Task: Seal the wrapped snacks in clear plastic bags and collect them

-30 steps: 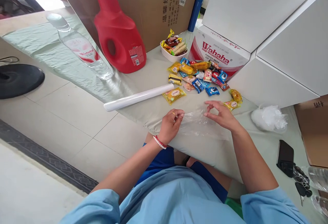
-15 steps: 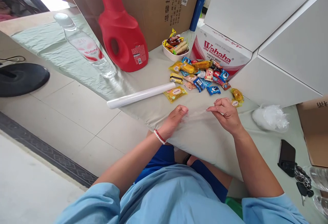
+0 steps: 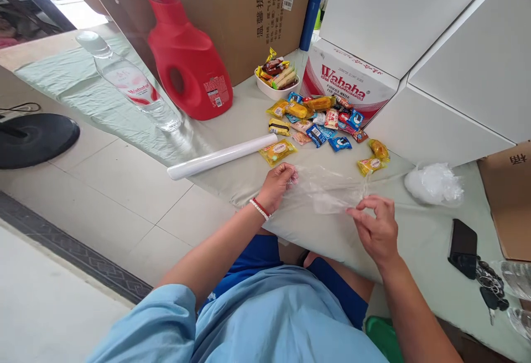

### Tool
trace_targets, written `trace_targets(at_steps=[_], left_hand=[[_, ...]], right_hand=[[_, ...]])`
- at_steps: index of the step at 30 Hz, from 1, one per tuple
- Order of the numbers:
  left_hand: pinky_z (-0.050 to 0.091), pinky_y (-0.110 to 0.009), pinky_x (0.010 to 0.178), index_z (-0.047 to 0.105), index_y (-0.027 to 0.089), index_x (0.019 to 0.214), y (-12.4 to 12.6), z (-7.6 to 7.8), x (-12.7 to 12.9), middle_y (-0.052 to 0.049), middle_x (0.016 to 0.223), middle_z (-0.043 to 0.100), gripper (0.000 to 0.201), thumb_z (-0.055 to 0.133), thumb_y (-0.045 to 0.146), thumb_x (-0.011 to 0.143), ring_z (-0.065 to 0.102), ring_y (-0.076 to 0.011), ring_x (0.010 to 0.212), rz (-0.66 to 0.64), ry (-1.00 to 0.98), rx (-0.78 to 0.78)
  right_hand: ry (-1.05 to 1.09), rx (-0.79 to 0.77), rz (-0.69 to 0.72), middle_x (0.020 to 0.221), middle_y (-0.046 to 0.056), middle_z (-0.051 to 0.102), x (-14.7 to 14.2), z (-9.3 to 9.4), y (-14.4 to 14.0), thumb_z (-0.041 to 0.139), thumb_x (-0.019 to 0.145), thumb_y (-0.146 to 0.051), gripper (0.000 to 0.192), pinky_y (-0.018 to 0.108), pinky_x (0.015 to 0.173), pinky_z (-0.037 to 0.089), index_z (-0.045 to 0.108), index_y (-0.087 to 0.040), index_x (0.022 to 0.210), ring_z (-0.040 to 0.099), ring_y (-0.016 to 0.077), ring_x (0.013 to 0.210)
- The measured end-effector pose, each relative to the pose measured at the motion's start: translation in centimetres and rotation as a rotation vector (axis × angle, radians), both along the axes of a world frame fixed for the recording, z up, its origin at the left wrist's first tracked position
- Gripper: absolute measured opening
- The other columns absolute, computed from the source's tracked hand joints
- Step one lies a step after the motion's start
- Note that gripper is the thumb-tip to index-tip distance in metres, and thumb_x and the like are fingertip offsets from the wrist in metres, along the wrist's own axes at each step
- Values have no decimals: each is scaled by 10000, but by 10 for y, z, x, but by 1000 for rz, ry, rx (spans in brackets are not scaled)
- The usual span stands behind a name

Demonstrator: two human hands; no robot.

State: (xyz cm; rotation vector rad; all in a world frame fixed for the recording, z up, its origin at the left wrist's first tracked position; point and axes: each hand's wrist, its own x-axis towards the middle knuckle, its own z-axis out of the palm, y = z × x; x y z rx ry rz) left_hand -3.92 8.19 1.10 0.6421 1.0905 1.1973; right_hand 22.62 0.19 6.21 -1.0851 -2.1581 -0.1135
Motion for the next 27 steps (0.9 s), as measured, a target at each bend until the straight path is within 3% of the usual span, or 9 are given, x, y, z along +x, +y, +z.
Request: trace_targets(at_steps=[4, 10, 13, 15, 18, 20, 22, 24, 27], left_hand=[[413, -196, 571, 563, 196, 794, 22, 1, -1, -7, 830, 691, 280, 764, 389, 764, 634, -97, 654, 44, -9, 5], [496, -244, 656, 527, 203, 808, 52, 0, -2, -29, 851, 686, 241, 738, 313, 779, 682, -138, 711, -31, 48, -22], [547, -343, 761, 553, 196, 828, 52, 1, -1, -60, 891, 669, 163, 689, 266, 770, 689, -200, 817, -53, 307, 12], [541, -425, 888, 585, 194, 906, 40, 9, -1, -85, 1014, 656, 197, 685, 231, 741, 663, -252, 982, 31, 545, 102], [437, -511, 1076, 611, 199, 1024, 8, 28, 1, -117, 1231, 610, 293, 628, 148, 736, 547, -300, 1233, 203, 952, 462], [433, -499, 1059, 623, 209, 904, -14, 40, 6, -109, 1130, 649, 186, 560, 104, 763, 568, -293, 1179, 56, 1148, 783], [469, -450, 964, 602, 216, 752, -25, 44, 16, -95, 929, 675, 150, 536, 83, 772, 615, -272, 1025, -321, 1232, 989], [476, -433, 922, 624, 208, 729, -20, 39, 29, -104, 882, 697, 174, 525, 86, 804, 636, -269, 995, -609, 1294, 1029], [423, -489, 1062, 716, 170, 1004, 6, 20, 50, -154, 1257, 715, 261, 464, 155, 941, 593, -299, 1264, -631, 1378, 921]], right_hand=[[-50, 16, -52, 957, 66, 637, -8, -27, -53, 656, 889, 21, 368, 417, 917, 536, 749, -254, 1116, 536, 260, 1114], [-137, -215, -77, 978, 84, 702, -36, -66, -103, 593, 951, -27, 387, 438, 911, 520, 688, -180, 1294, 571, 258, 1065], [-140, -275, -75, 990, 89, 719, -44, -72, -108, 557, 980, -62, 361, 449, 912, 513, 696, -182, 1291, 584, 261, 1056], [-132, -298, -81, 1003, 95, 721, -47, -70, -105, 539, 984, -63, 357, 461, 916, 512, 713, -193, 1267, 583, 269, 1065], [-131, -315, -87, 1015, 102, 720, -47, -66, -95, 530, 976, -53, 363, 473, 909, 513, 726, -197, 1246, 576, 278, 1060], [-129, -319, -86, 1019, 99, 721, -45, -63, -88, 539, 975, -61, 356, 476, 907, 510, 733, -212, 1233, 575, 277, 1057], [-126, -317, -84, 1024, 93, 722, -43, -61, -81, 552, 973, -72, 345, 476, 911, 503, 740, -232, 1214, 578, 277, 1064], [-122, -307, -79, 1026, 89, 722, -42, -60, -78, 565, 964, -73, 328, 471, 911, 498, 750, -237, 1180, 579, 282, 1073], [-129, -303, -75, 1003, 91, 722, -44, -62, -81, 572, 949, -67, 310, 461, 894, 505, 766, -233, 1127, 581, 290, 1061]])
